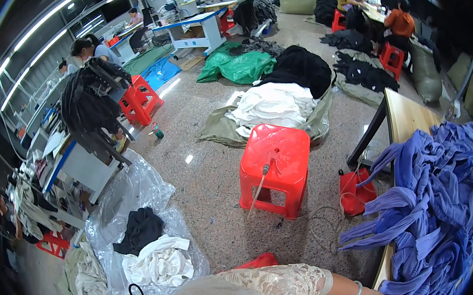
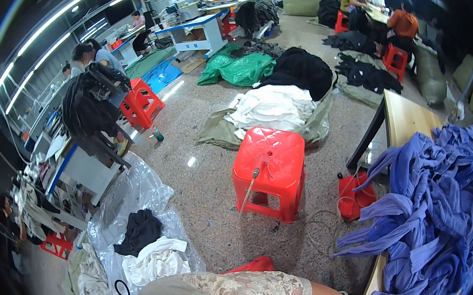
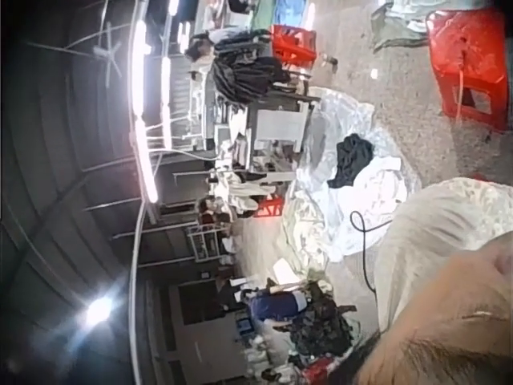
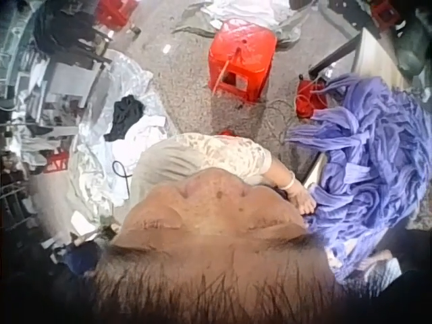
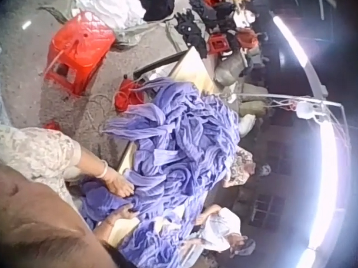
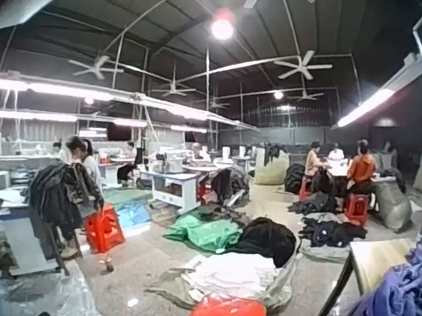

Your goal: Trimming excess threads from purple fabric garments using small thread clippers in a textile workshop.

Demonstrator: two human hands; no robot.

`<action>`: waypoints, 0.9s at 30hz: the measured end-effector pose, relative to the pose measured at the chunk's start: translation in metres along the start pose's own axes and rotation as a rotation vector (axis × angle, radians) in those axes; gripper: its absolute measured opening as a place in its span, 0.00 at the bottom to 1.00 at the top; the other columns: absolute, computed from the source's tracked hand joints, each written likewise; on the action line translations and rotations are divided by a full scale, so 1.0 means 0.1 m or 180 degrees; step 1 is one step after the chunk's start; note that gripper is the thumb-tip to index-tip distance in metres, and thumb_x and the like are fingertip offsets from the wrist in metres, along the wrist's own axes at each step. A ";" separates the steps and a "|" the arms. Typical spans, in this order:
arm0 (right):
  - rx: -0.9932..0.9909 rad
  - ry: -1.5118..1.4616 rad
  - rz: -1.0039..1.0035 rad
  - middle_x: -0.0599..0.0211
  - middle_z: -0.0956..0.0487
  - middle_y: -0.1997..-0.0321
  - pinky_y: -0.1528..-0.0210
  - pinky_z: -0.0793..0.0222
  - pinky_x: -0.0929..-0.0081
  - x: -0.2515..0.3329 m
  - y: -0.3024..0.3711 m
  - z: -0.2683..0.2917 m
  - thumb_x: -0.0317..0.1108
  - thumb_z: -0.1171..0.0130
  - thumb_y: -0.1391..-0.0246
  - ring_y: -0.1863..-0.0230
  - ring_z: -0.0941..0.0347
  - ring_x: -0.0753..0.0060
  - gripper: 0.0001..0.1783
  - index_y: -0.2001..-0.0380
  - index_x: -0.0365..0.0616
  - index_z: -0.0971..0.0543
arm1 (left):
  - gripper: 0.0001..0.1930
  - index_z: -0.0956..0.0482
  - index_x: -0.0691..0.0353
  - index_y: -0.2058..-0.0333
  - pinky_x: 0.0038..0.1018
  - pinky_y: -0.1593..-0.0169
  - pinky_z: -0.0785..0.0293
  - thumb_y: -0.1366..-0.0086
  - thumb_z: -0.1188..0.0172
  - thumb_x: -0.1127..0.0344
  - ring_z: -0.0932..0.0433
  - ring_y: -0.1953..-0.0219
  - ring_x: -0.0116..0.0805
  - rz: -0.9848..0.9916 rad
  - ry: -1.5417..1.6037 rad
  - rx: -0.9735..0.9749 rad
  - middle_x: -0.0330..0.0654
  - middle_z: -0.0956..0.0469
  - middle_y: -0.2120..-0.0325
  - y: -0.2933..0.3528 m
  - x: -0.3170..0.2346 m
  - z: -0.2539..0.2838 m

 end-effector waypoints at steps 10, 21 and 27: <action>0.0077 -0.0467 -0.0307 0.36 0.23 0.65 0.54 0.30 0.57 0.94 -0.26 0.07 0.37 0.41 0.50 0.63 0.27 0.41 0.24 0.59 0.24 0.27 | 0.36 0.37 0.56 0.41 0.53 0.43 0.41 0.47 0.41 0.48 0.36 0.45 0.64 0.1919 -0.1418 0.0863 0.63 0.40 0.44 1.91 -1.45 0.74; -0.0051 -0.0605 -0.0228 0.41 0.22 0.66 0.56 0.30 0.59 0.50 -0.35 -0.03 0.30 0.42 0.52 0.64 0.26 0.46 0.17 0.63 0.26 0.25 | 0.52 0.65 0.46 0.32 0.65 0.42 0.47 0.48 0.38 0.53 0.57 0.35 0.76 0.4187 -0.0666 0.2180 0.70 0.70 0.35 1.96 -1.91 1.22; -0.0100 -0.0705 -0.0123 0.41 0.22 0.65 0.55 0.30 0.59 0.75 -0.33 0.03 0.32 0.41 0.52 0.63 0.25 0.45 0.17 0.63 0.27 0.24 | 0.32 0.50 0.43 0.34 0.74 0.49 0.47 0.37 0.53 0.53 0.58 0.35 0.76 0.3781 -0.0917 0.2303 0.68 0.72 0.35 2.16 -1.93 1.02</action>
Point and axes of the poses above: each hand's wrist, its own y-axis away from the middle knuckle, its own z-axis out of the back of the hand, x = y × z, the point moved 9 cm from there along -y, towards the middle knuckle
